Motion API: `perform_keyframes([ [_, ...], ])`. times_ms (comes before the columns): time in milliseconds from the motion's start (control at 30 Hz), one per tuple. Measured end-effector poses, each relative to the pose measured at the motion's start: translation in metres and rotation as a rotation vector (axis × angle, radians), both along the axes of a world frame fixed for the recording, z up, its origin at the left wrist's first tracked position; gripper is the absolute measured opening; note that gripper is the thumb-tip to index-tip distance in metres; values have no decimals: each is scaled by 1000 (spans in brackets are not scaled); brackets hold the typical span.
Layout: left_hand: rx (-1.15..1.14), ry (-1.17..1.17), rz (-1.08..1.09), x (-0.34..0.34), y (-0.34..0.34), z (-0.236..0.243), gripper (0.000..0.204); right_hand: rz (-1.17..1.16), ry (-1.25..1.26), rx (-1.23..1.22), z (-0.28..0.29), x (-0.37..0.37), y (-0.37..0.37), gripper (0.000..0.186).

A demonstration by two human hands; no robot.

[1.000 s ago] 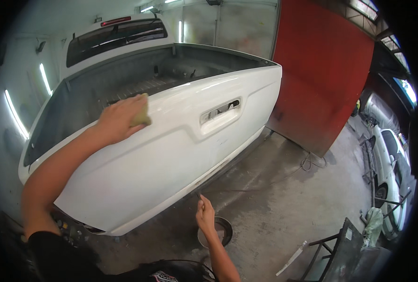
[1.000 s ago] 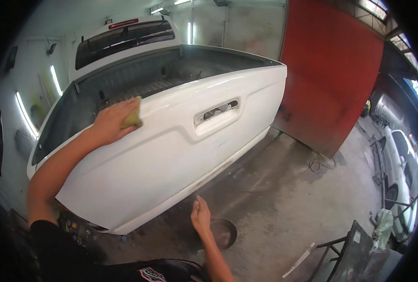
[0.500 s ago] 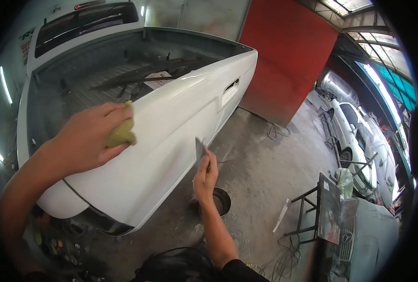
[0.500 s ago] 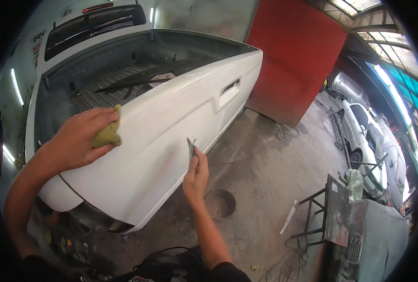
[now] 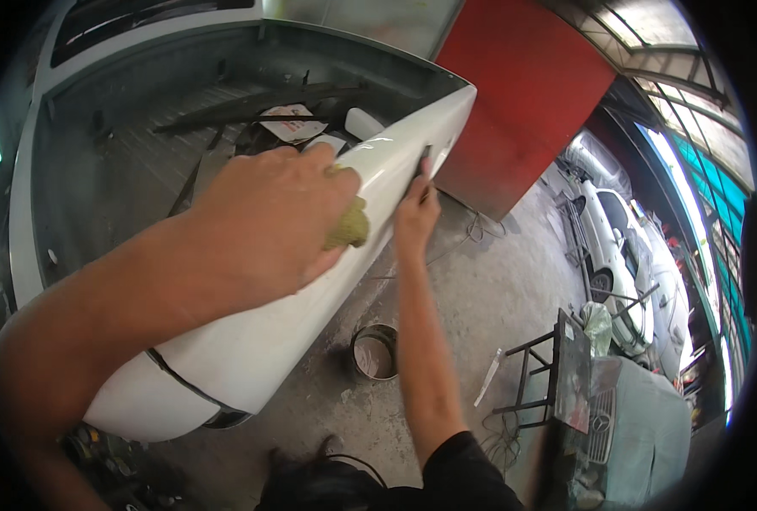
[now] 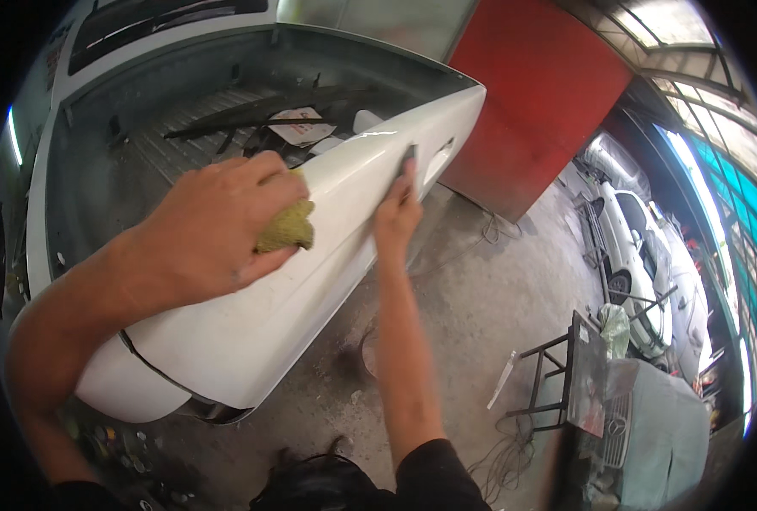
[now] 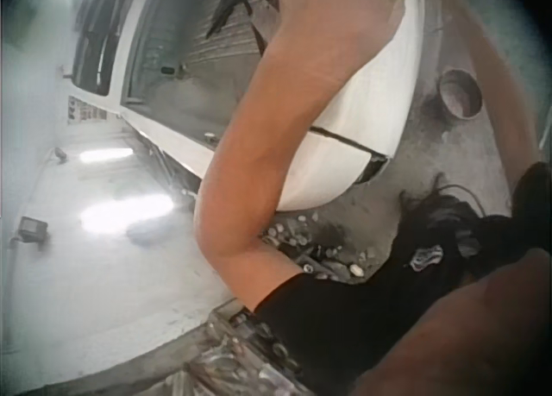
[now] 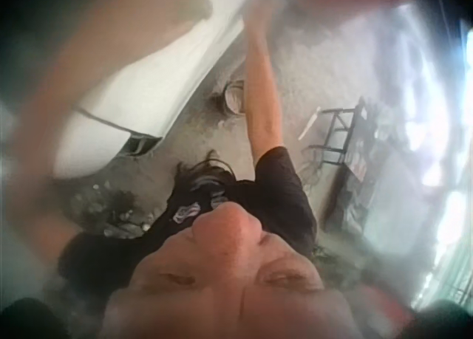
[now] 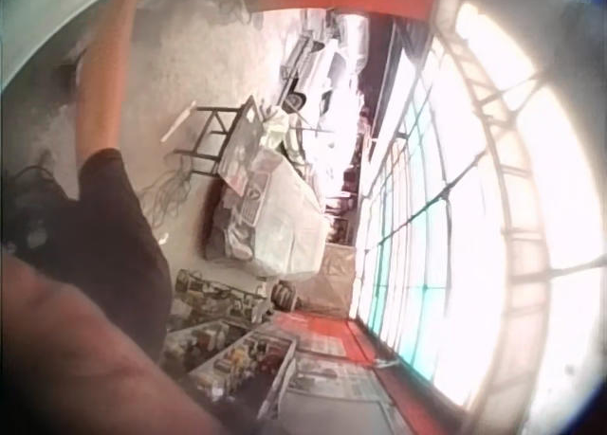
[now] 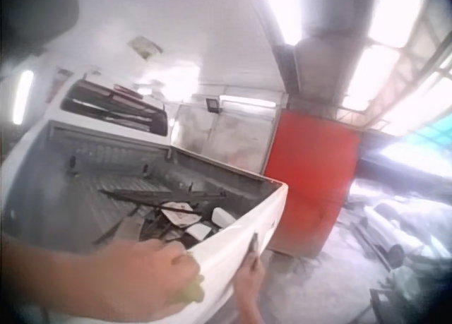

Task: Sanding and wiping down the body panel of a white pickup truck in preparation for painting.

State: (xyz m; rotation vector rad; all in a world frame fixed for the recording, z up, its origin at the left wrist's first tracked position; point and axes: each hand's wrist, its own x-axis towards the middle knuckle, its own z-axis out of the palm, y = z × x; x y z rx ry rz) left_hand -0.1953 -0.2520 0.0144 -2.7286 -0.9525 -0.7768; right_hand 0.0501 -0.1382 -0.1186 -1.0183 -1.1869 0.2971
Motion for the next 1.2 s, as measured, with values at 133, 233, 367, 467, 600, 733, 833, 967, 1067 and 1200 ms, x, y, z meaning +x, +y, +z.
perform_keyframes([
  [133, -81, 21, 31, 0, 4, -8, 42, -17, 15, 2, 11, -30, -27, 45],
  [233, -134, 59, 92, -20, -2, -12, 44, 4, -279, 312, -48, -113, -101, 45],
  [367, -284, 304, 195, -6, -16, 19, 42, -76, -396, 310, -40, -58, -67, 41],
  [467, -144, 174, 98, -2, -10, 13, 43, -148, -154, 72, 10, 12, -4, 43],
  [600, 39, 17, -11, -22, -4, -5, 45, -125, -103, 56, -10, -36, -15, 42],
  [733, -59, -26, -36, -25, -4, 1, 51, 103, -301, 592, -58, -132, -100, 50],
  [833, -107, -20, -52, -6, -5, 9, 54, -68, -465, 310, -48, -60, -79, 47],
  [967, -169, 72, 27, -19, -13, 18, 59, -58, 87, -29, -7, -18, 0, 40],
  [1067, -165, 84, 71, -28, -5, 5, 61, -87, -14, -116, -24, -70, -27, 46],
  [1200, -188, 52, 101, -22, -7, 3, 60, 173, -143, 197, -68, -129, -124, 67],
])
